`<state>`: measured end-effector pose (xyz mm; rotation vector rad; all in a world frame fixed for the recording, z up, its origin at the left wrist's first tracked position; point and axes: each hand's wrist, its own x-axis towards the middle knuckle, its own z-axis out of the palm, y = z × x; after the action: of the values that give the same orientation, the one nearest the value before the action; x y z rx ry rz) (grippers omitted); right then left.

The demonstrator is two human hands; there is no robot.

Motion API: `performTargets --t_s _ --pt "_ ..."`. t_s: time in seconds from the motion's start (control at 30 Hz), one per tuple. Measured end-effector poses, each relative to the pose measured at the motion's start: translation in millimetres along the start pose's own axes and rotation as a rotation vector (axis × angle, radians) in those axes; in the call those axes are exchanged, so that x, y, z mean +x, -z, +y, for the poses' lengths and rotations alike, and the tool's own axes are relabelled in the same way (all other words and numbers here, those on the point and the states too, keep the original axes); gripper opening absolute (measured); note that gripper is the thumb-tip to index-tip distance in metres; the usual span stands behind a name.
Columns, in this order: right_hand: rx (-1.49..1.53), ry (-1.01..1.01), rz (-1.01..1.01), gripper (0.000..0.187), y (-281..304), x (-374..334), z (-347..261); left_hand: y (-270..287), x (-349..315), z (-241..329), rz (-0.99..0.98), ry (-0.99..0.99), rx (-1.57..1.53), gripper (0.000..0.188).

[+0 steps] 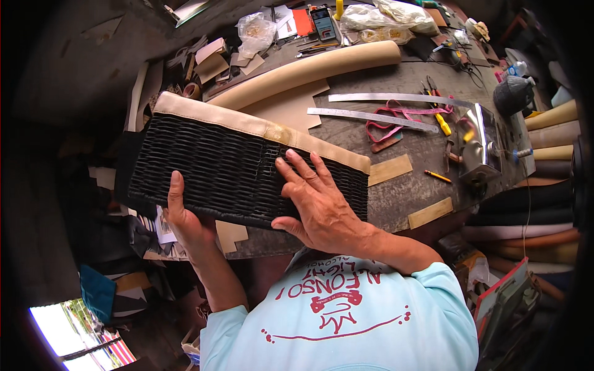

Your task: Applying and inspecting leather trim on a woven basket in a workshop.

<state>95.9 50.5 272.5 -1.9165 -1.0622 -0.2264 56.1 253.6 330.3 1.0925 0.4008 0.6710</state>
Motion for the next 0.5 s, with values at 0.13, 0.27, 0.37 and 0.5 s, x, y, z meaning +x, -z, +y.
performTargets --t_s 0.13,0.27,0.37,0.5 --pt "0.272 -0.072 -0.158 0.039 38.8 -29.4 -12.1 2.7 0.7 -3.8 0.027 0.011 0.025 0.033" --pt "0.538 -0.423 0.257 0.030 86.4 -100.1 31.4 17.2 13.5 -10.7 0.084 0.102 -0.001 0.036" --pt "-0.037 -0.908 0.390 0.027 129.9 -174.6 88.1 33.5 16.9 -4.0 0.032 0.129 0.009 0.041" --pt "-0.680 -1.089 0.119 0.026 155.4 -308.5 152.0 34.3 26.4 -4.0 0.217 -0.025 0.138 0.042"
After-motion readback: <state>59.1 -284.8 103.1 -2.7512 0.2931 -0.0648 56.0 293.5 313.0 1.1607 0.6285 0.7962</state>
